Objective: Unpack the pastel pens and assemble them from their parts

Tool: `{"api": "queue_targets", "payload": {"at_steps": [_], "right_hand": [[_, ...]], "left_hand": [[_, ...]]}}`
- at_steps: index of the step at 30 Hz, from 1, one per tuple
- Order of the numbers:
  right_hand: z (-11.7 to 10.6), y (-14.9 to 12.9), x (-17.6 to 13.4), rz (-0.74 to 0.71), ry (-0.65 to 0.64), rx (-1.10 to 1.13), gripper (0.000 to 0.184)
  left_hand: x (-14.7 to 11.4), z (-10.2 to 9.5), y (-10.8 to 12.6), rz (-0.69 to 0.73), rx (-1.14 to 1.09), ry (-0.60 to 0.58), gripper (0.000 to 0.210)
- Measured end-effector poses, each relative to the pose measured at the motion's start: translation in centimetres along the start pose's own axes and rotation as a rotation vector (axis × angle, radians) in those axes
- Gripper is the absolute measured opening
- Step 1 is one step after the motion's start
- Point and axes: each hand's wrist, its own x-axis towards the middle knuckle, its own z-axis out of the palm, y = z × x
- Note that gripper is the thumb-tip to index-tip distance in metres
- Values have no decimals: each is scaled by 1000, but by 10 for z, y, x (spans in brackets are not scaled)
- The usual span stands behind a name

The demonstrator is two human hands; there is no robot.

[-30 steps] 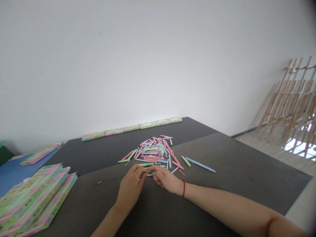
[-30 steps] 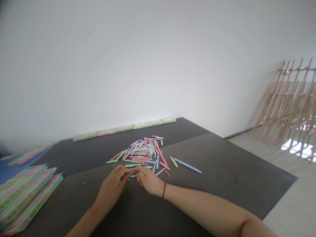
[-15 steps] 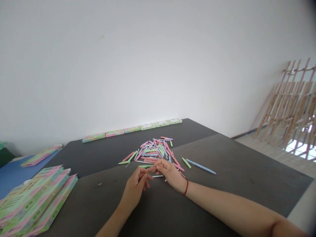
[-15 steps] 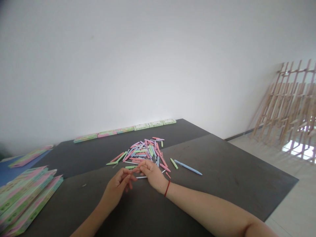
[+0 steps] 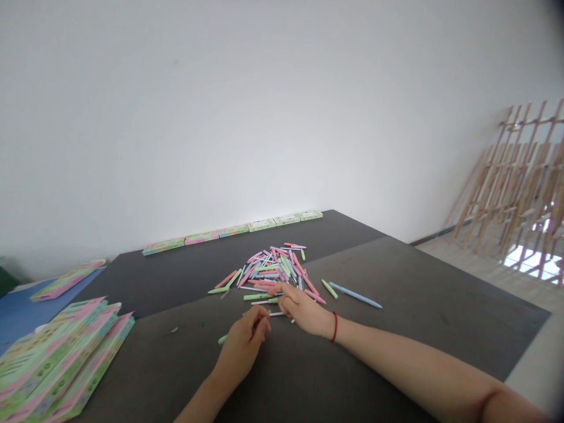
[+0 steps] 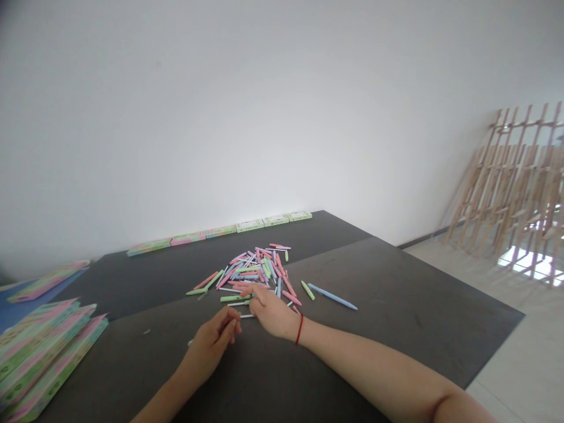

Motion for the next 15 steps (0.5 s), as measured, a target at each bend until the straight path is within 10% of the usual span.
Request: {"api": "queue_targets", "payload": {"at_steps": [8, 15], "right_hand": [[11, 17, 11, -34, -87, 335, 23], [-133, -73, 13, -627, 882, 660, 18]], "left_hand": [[0, -2, 2, 13, 109, -29, 17], [1, 4, -1, 36, 132, -72, 9]]}}
